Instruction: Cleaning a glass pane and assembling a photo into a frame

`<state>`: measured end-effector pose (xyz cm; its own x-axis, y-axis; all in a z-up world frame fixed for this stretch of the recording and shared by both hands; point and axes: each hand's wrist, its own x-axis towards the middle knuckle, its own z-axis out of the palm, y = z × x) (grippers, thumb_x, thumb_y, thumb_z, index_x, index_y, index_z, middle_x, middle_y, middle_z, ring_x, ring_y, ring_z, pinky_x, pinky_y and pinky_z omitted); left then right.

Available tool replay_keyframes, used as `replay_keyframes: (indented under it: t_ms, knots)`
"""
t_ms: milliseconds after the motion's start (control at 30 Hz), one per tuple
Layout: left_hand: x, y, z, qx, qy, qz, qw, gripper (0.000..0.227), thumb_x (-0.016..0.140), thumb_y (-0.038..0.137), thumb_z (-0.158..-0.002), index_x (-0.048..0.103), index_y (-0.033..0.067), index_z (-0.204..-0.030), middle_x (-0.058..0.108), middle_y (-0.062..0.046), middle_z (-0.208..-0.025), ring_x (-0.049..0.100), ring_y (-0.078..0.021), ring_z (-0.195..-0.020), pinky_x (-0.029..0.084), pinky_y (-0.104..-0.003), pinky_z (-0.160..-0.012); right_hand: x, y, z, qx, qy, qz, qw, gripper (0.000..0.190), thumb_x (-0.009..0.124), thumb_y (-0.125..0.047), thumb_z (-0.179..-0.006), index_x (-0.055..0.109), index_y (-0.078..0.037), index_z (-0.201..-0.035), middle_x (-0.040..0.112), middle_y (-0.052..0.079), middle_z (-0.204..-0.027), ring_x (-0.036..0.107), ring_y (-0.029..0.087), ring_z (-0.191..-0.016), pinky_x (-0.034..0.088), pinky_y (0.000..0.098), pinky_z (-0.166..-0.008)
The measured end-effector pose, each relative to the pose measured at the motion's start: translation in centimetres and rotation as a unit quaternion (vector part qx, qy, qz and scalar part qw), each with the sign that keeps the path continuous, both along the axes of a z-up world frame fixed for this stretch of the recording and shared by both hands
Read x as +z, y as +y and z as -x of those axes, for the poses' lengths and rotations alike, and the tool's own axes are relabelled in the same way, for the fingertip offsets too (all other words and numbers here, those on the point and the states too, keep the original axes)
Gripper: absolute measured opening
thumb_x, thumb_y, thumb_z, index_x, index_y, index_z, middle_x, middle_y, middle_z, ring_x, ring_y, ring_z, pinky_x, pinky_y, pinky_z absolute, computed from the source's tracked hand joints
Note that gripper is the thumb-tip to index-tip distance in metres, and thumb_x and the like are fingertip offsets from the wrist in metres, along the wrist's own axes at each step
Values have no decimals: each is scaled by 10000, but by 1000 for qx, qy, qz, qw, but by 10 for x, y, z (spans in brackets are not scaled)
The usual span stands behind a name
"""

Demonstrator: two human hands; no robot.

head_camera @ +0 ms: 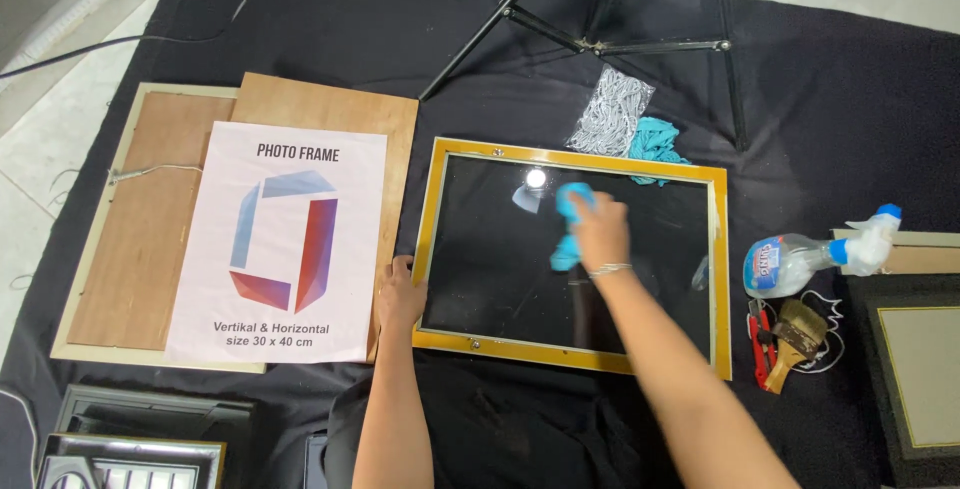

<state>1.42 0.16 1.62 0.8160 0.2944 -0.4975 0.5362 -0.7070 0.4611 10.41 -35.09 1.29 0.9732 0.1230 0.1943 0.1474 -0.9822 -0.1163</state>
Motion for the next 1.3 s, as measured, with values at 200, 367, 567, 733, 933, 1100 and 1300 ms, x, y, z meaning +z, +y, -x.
replay_keyframes:
  t_ms: [200, 367, 567, 733, 933, 1100, 1300]
  knots:
    - [2, -9, -5, -3, 1, 2, 1000, 578, 626, 130, -952, 455, 191, -1501, 516, -175, -1378, 611, -424, -1239, 548, -493, -1004, -35, -142, 2, -196, -23, 33, 980, 563, 798, -153, -871, 630, -330, -1378, 582, 123, -1295, 577, 394, -1140, 554, 531, -880]
    - [-12, -9, -4, -30, -8, -25, 999, 605, 630, 138, -933, 452, 190, -1509, 506, -172, -1390, 599, -460, -1239, 530, -524, -1043, -70, -89, -32, -288, -145, -24, 946, 450, 791, -102, -852, 655, -219, -1264, 547, 138, -1122, 563, 375, -988, 485, 489, -839]
    - [-24, -5, -6, -33, -16, -32, 999, 609, 600, 121, -904, 462, 228, -1487, 516, -132, -1367, 592, -454, -1244, 536, -505, -1032, -78, 92, -62, -220, -108, -98, 964, 520, 859, -162, -779, 643, -175, -1252, 545, 172, -1081, 568, 364, -971, 400, 467, -882]
    - [-3, -3, -6, -19, -7, 6, 1000, 597, 565, 77, -907, 465, 223, -1478, 512, -128, -1367, 576, -454, -1265, 540, -500, -1024, -52, 216, -65, -93, 29, -206, 974, 612, 801, -100, -830, 585, -119, -1403, 571, 321, -1296, 529, 496, -1315, 382, 545, -1128]
    - [-7, 0, -8, -21, 18, 24, 999, 604, 584, 95, -932, 423, 236, -1497, 481, -147, -1393, 566, -469, -1264, 546, -528, -1017, -60, 190, -88, 109, 23, -127, 986, 644, 775, -101, -815, 539, -261, -1392, 512, 109, -1220, 569, 336, -1147, 560, 409, -954]
    - [-11, 1, -7, -18, 27, 18, 999, 602, 607, 140, -947, 418, 272, -1503, 484, -147, -1414, 570, -453, -1270, 540, -527, -1025, -45, 105, -85, 70, 61, -61, 994, 645, 769, -185, -849, 537, -361, -1425, 504, 112, -1348, 541, 379, -1255, 526, 444, -1035]
    - [8, -2, -7, -4, 22, 34, 999, 577, 611, 135, -952, 449, 226, -1498, 514, -196, -1395, 587, -470, -1254, 543, -532, -1013, -41, -22, -61, 17, 1, -28, 999, 630, 793, -141, -820, 592, -343, -1381, 545, 118, -1305, 568, 368, -1185, 510, 474, -1016]
